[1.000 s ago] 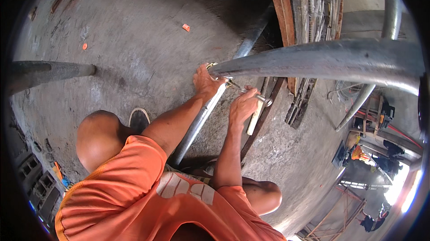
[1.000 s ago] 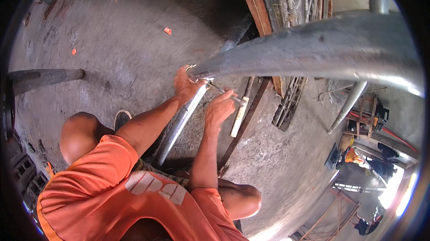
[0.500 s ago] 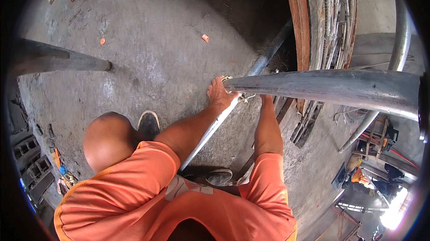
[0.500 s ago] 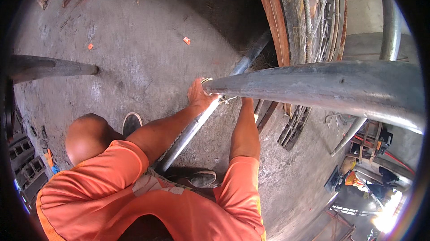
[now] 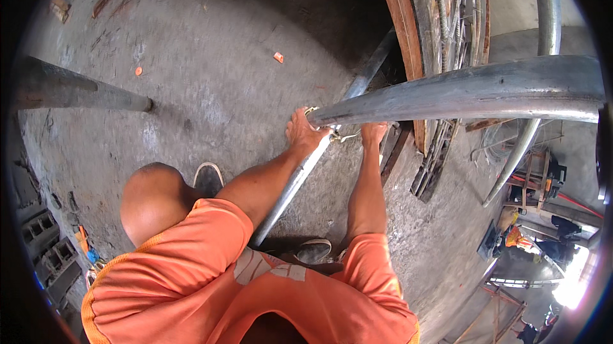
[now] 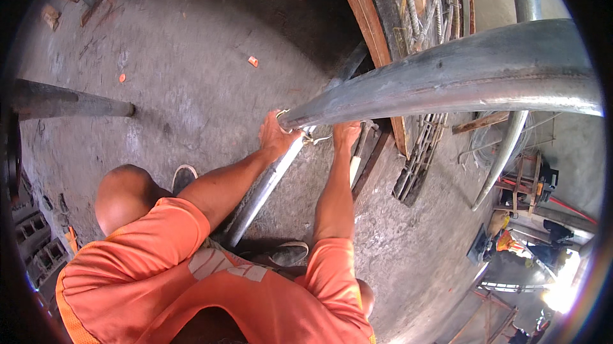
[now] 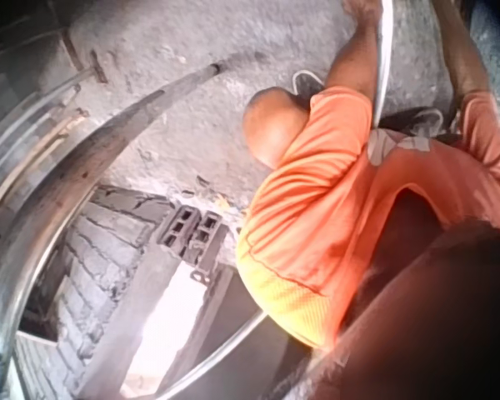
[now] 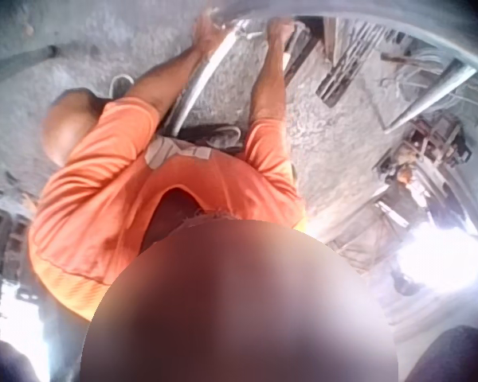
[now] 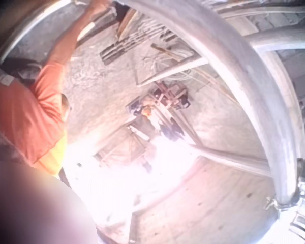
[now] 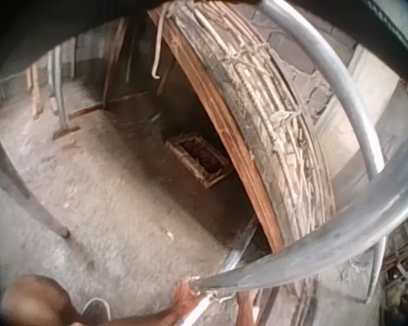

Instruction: The person kneels on the floor and assembles a metal scaffolding frame by joining poles with swivel clamps. They align the poles, insert the clamps, and tighten the bolts using a wrench to secure the joints.

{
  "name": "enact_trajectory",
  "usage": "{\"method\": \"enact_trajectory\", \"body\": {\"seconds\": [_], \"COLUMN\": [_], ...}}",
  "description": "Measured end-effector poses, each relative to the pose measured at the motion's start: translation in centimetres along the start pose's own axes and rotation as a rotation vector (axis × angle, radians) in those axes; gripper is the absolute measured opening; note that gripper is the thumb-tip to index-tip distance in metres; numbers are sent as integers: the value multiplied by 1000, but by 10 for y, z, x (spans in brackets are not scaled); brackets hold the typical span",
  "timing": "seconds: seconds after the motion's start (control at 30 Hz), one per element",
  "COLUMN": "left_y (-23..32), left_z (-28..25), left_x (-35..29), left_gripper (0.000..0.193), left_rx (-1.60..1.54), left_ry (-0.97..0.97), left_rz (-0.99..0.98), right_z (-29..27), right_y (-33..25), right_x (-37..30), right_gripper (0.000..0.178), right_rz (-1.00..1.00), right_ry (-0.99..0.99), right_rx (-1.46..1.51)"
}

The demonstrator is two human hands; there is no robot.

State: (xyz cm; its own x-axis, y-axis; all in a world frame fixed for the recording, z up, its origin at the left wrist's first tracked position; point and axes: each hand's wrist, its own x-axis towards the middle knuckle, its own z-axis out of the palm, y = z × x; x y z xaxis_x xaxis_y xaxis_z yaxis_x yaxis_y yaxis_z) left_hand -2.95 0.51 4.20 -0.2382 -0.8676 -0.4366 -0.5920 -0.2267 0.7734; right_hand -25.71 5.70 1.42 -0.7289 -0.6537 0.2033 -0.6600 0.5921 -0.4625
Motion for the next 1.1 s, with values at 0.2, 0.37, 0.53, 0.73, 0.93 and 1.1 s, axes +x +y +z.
{"method": "enact_trajectory", "body": {"seconds": [0.2, 0.37, 0.53, 0.73, 0.93, 1.1], "left_y": [1, 3, 2, 0, -1, -1], "left_z": [4, 2, -2, 2, 0, 2], "left_x": [1, 1, 0, 4, 0, -1], "left_gripper": [97, 99, 99, 100, 100, 97], "left_rx": [-36, -22, -42, -18, -39, -26], "left_ry": [-1, -15, -41, -41, 19, 36], "left_rz": [-47, -29, -8, -28, 31, 24], "right_z": [-86, -81, -62, -60, -55, -38], "right_y": [-100, -139, -134, -128, -121, -94], "right_x": [-88, -142, -188, -183, -158, -105], "right_gripper": [38, 39, 39, 40, 47, 50], "right_rz": [261, 270, 21, 16, -13, 266], "right_ry": [74, 135, 243, 302, 376, 374], "right_rx": [74, 179, 252, 199, 57, 75]}}
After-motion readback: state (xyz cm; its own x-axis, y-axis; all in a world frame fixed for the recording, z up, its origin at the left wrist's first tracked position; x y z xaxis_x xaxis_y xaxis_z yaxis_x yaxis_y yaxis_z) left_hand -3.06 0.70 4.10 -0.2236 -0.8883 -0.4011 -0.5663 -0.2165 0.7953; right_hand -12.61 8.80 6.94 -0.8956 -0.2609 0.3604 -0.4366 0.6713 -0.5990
